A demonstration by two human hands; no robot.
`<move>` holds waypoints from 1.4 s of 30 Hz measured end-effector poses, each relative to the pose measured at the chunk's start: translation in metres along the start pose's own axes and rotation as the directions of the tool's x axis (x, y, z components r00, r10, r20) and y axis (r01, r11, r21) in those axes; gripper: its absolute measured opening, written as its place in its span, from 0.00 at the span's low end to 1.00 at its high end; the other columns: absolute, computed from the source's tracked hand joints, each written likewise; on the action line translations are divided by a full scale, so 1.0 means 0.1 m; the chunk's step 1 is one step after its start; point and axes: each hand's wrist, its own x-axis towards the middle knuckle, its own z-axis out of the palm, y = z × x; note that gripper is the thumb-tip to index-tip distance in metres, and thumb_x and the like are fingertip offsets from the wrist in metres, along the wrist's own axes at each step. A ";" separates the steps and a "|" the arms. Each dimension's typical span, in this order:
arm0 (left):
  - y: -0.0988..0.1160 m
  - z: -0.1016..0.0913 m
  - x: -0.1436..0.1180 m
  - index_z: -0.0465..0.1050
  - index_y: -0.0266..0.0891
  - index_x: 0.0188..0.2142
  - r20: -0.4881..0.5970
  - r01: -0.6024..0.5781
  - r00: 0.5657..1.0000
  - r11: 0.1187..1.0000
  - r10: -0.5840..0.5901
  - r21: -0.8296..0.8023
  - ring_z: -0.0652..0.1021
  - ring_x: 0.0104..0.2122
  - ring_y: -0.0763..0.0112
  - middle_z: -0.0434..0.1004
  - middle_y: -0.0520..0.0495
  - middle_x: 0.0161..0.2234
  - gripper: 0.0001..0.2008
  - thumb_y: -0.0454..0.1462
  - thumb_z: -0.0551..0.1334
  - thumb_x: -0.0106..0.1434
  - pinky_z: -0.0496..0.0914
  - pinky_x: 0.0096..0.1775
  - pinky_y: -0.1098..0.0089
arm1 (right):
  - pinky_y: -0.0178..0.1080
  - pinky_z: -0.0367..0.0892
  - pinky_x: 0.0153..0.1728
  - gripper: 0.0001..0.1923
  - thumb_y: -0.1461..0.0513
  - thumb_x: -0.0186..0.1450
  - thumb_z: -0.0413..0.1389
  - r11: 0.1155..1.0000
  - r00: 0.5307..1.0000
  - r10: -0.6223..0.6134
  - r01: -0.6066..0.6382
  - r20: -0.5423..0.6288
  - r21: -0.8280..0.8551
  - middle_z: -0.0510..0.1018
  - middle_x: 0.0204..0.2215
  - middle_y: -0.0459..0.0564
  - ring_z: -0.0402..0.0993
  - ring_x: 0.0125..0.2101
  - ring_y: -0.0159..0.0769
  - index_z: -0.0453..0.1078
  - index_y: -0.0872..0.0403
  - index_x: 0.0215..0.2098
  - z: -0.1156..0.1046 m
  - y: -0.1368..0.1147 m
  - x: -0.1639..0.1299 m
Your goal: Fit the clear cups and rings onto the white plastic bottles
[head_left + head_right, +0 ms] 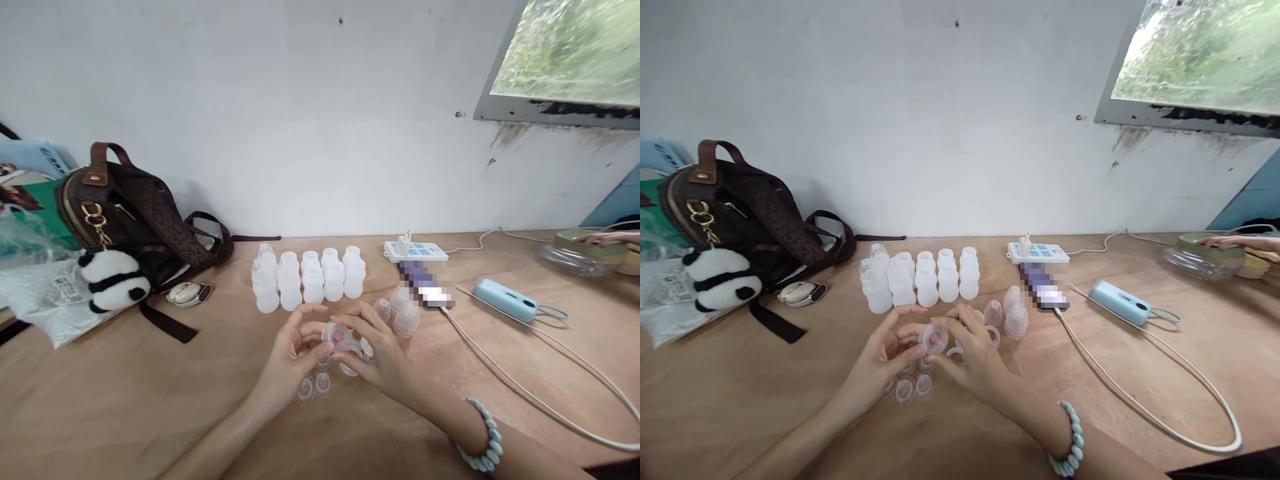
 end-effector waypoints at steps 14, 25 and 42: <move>0.04 0.03 -0.02 0.68 0.40 0.44 -0.092 -0.096 0.990 0.985 0.110 0.144 0.77 0.32 0.68 0.80 0.49 0.31 0.15 0.40 0.67 0.60 0.70 0.35 0.70 | 0.42 0.69 0.40 0.04 0.61 0.70 0.52 0.983 0.997 0.071 -0.069 -0.004 0.169 0.77 0.37 0.51 0.74 0.39 0.41 0.66 0.51 0.42 -0.04 -0.03 0.02; -0.07 0.09 -0.11 0.68 0.44 0.42 -0.079 -0.194 0.959 0.839 0.270 0.509 0.73 0.37 0.66 0.69 0.49 0.41 0.15 0.37 0.69 0.57 0.68 0.38 0.67 | 0.38 0.65 0.40 0.04 0.63 0.70 0.51 0.915 0.976 0.216 -0.213 0.028 0.342 0.76 0.38 0.48 0.74 0.39 0.36 0.66 0.50 0.36 -0.01 -0.06 -0.03; 0.02 0.12 -0.13 0.64 0.41 0.33 0.005 -0.383 0.912 0.848 0.410 0.367 0.69 0.26 0.75 0.65 0.54 0.29 0.15 0.33 0.69 0.51 0.66 0.28 0.75 | 0.42 0.60 0.47 0.08 0.60 0.66 0.58 0.714 0.948 0.314 -0.270 0.049 0.646 0.64 0.42 0.48 0.64 0.46 0.40 0.69 0.51 0.28 -0.18 -0.15 -0.02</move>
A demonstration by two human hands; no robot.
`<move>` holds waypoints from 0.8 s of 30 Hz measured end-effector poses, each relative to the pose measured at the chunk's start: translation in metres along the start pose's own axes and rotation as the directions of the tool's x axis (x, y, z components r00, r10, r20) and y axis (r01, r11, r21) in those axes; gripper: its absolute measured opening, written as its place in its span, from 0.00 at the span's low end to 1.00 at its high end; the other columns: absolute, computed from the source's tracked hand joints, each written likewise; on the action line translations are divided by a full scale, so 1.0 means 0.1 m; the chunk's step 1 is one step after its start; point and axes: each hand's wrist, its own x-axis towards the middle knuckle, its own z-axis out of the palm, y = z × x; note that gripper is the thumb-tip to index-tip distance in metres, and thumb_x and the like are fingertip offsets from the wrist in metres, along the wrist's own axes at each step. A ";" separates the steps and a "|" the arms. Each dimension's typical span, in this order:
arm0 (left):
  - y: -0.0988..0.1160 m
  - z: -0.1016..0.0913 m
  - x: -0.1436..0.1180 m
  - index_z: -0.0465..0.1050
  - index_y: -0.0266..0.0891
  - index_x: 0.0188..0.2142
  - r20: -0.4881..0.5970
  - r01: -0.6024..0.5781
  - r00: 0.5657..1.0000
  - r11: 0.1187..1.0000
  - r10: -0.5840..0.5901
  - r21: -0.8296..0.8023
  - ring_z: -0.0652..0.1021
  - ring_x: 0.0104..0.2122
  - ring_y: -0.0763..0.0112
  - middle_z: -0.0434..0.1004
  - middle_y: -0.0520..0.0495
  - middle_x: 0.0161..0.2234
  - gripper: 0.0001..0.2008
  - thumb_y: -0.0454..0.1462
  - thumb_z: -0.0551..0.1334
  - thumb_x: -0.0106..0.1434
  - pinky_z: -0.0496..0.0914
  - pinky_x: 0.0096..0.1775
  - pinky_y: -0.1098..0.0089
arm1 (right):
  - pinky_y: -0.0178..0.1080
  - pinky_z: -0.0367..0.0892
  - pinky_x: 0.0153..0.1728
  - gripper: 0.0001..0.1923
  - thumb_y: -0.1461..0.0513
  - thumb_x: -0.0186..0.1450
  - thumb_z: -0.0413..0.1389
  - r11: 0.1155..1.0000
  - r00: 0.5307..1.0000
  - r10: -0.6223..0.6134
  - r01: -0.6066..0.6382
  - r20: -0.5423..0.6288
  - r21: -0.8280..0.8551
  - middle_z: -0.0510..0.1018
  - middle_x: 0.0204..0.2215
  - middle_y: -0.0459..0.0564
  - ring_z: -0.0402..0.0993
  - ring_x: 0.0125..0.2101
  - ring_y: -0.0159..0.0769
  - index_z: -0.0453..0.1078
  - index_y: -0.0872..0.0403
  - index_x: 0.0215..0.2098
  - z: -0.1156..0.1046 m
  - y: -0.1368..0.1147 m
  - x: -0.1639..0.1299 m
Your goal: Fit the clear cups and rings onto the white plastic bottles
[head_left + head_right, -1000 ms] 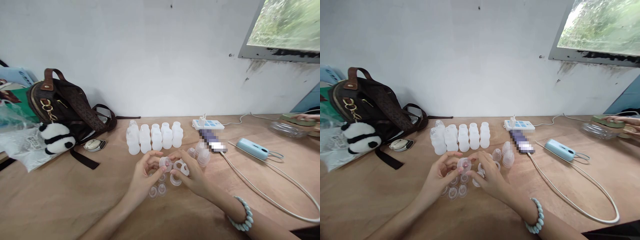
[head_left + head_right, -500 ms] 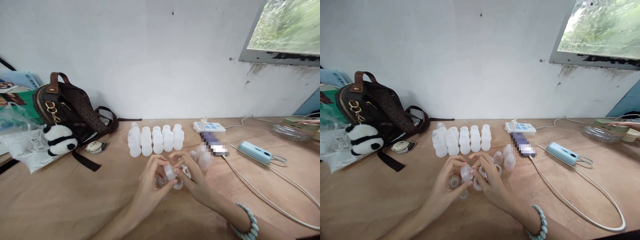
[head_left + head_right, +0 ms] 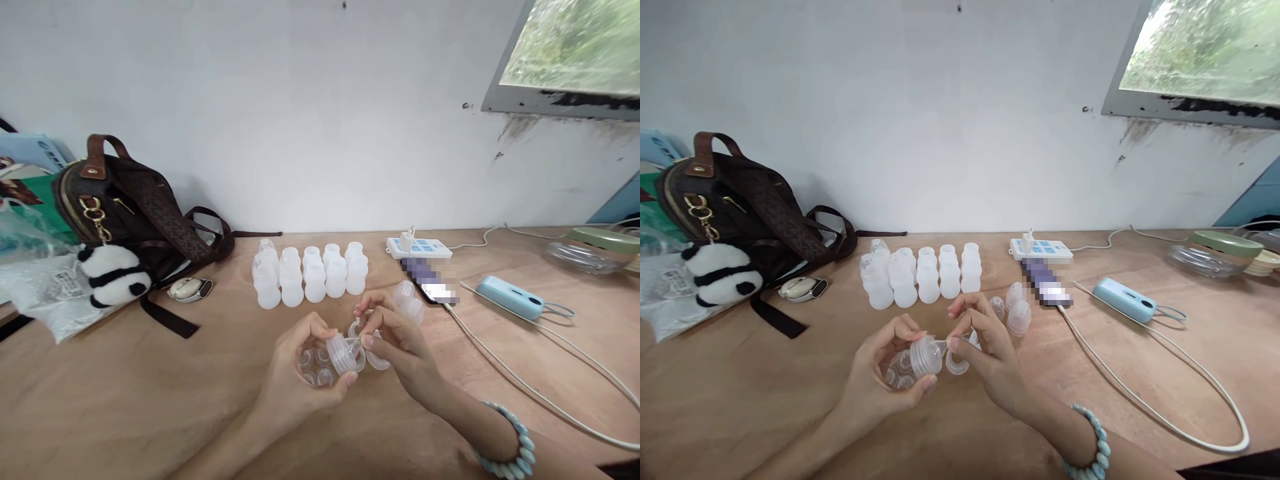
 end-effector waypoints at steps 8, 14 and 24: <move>0.01 -0.05 0.01 0.67 0.40 0.34 0.003 0.010 1.000 1.000 -0.010 -0.024 0.71 0.26 0.75 0.67 0.54 0.29 0.13 0.32 0.69 0.51 0.66 0.27 0.76 | 0.42 0.61 0.46 0.08 0.58 0.66 0.58 0.998 1.000 0.007 -0.007 0.004 -0.066 0.65 0.42 0.48 0.65 0.44 0.39 0.69 0.50 0.29 -0.07 0.00 0.03; -0.02 -0.11 0.08 0.72 0.38 0.42 0.092 0.248 0.967 0.963 -0.239 -0.105 0.77 0.31 0.69 0.77 0.48 0.33 0.13 0.36 0.68 0.56 0.72 0.35 0.70 | 0.43 0.63 0.51 0.20 0.58 0.62 0.63 0.962 0.975 0.044 0.018 0.217 -0.274 0.65 0.53 0.50 0.64 0.53 0.41 0.67 0.45 0.51 -0.11 -0.06 0.08; 0.23 -0.49 0.55 0.73 0.39 0.48 0.007 -0.080 0.996 0.881 0.087 0.467 0.77 0.40 0.62 0.79 0.44 0.42 0.14 0.42 0.56 0.67 0.70 0.43 0.63 | 0.46 0.66 0.51 0.16 0.58 0.62 0.62 0.893 0.983 -0.166 0.183 0.077 -0.410 0.69 0.50 0.52 0.68 0.53 0.45 0.70 0.46 0.49 -0.13 -0.02 0.10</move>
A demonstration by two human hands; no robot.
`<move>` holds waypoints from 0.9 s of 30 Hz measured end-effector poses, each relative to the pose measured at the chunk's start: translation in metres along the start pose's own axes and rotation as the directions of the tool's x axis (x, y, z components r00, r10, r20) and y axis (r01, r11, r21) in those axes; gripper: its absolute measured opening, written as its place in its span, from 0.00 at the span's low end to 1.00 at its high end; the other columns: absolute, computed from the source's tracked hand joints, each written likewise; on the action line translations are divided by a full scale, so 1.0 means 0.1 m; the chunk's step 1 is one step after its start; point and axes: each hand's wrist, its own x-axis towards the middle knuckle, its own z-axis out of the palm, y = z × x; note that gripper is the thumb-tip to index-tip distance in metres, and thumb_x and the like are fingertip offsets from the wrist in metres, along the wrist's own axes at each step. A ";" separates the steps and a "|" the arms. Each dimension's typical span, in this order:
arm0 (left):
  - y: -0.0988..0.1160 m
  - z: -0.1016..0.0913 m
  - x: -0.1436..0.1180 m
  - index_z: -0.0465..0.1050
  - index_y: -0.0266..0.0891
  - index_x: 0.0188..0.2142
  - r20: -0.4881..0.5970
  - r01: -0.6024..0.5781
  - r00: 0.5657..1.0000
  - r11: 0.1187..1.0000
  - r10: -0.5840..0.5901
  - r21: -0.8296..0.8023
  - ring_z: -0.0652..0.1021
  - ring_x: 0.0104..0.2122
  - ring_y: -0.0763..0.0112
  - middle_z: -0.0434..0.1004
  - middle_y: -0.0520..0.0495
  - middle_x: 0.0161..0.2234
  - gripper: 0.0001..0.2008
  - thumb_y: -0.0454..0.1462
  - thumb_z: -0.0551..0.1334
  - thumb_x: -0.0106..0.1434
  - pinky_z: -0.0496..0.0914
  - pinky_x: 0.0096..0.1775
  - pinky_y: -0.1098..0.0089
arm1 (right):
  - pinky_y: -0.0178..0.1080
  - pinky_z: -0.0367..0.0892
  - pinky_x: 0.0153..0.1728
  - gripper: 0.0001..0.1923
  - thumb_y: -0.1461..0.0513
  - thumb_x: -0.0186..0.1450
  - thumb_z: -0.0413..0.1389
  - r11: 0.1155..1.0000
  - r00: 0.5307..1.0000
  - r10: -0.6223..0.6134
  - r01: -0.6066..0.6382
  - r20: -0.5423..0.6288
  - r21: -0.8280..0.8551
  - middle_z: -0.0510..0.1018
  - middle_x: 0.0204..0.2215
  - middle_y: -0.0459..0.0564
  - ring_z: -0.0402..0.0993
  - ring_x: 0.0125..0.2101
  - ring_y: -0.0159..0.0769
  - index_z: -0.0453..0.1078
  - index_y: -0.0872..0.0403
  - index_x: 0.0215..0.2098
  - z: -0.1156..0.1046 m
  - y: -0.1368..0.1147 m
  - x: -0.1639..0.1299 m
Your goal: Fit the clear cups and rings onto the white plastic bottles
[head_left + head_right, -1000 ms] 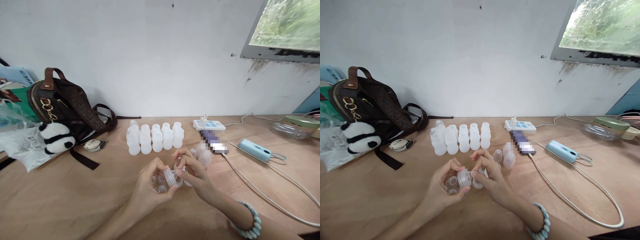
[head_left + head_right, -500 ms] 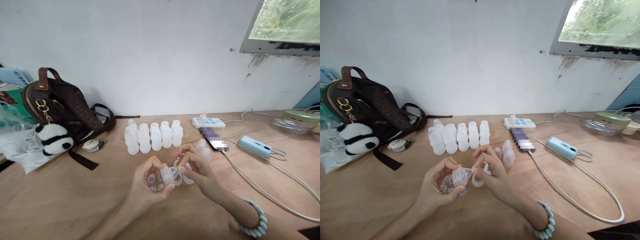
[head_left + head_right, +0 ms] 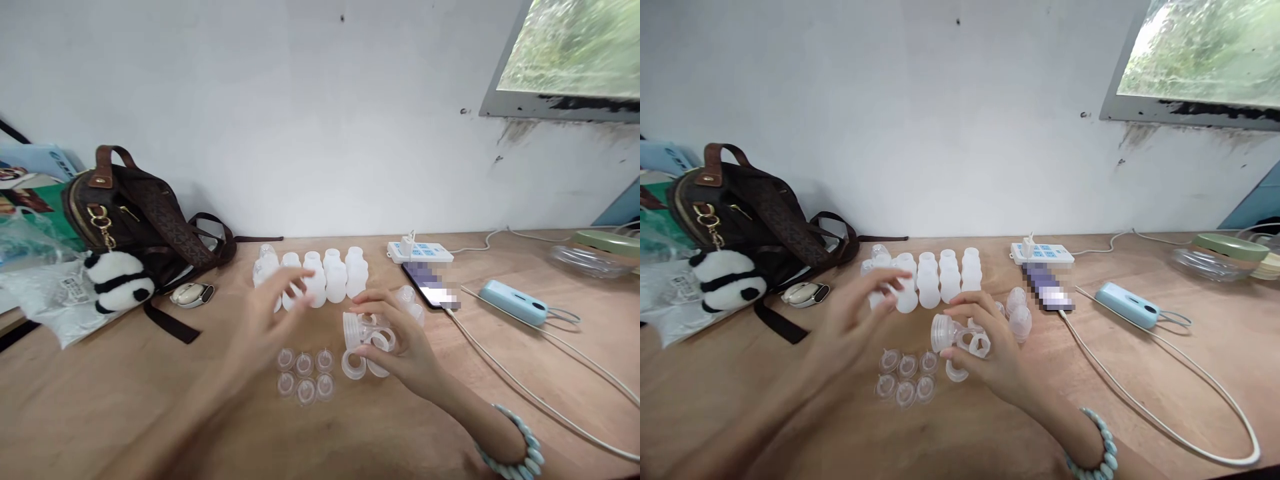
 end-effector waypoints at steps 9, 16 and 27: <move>-0.53 -0.09 1.53 0.79 0.37 0.42 0.391 -0.018 0.832 0.686 -0.393 0.728 0.76 0.47 0.50 0.82 0.39 0.43 0.17 0.41 0.66 0.54 0.61 0.54 0.54 | 0.45 0.67 0.46 0.14 0.58 0.62 0.62 0.999 0.998 0.041 -0.041 -0.053 -0.002 0.71 0.48 0.53 0.70 0.50 0.45 0.71 0.47 0.46 0.01 0.05 0.04; -0.69 0.05 1.62 0.79 0.38 0.29 0.415 0.015 0.735 0.624 -0.537 0.781 0.77 0.46 0.45 0.84 0.37 0.37 0.16 0.46 0.73 0.43 0.65 0.50 0.52 | 0.44 0.66 0.47 0.14 0.60 0.62 0.62 0.998 0.997 0.059 -0.057 -0.059 0.022 0.72 0.48 0.51 0.70 0.48 0.42 0.70 0.47 0.46 -0.01 0.04 0.05; 0.27 -0.63 1.54 0.76 0.37 0.43 0.268 -0.085 0.962 0.876 -0.051 0.474 0.77 0.39 0.61 0.78 0.47 0.42 0.15 0.38 0.59 0.56 0.69 0.41 0.67 | 0.45 0.67 0.47 0.14 0.58 0.64 0.60 0.994 0.983 0.099 -0.091 -0.155 0.058 0.74 0.48 0.51 0.69 0.49 0.44 0.70 0.47 0.49 -0.10 0.11 0.06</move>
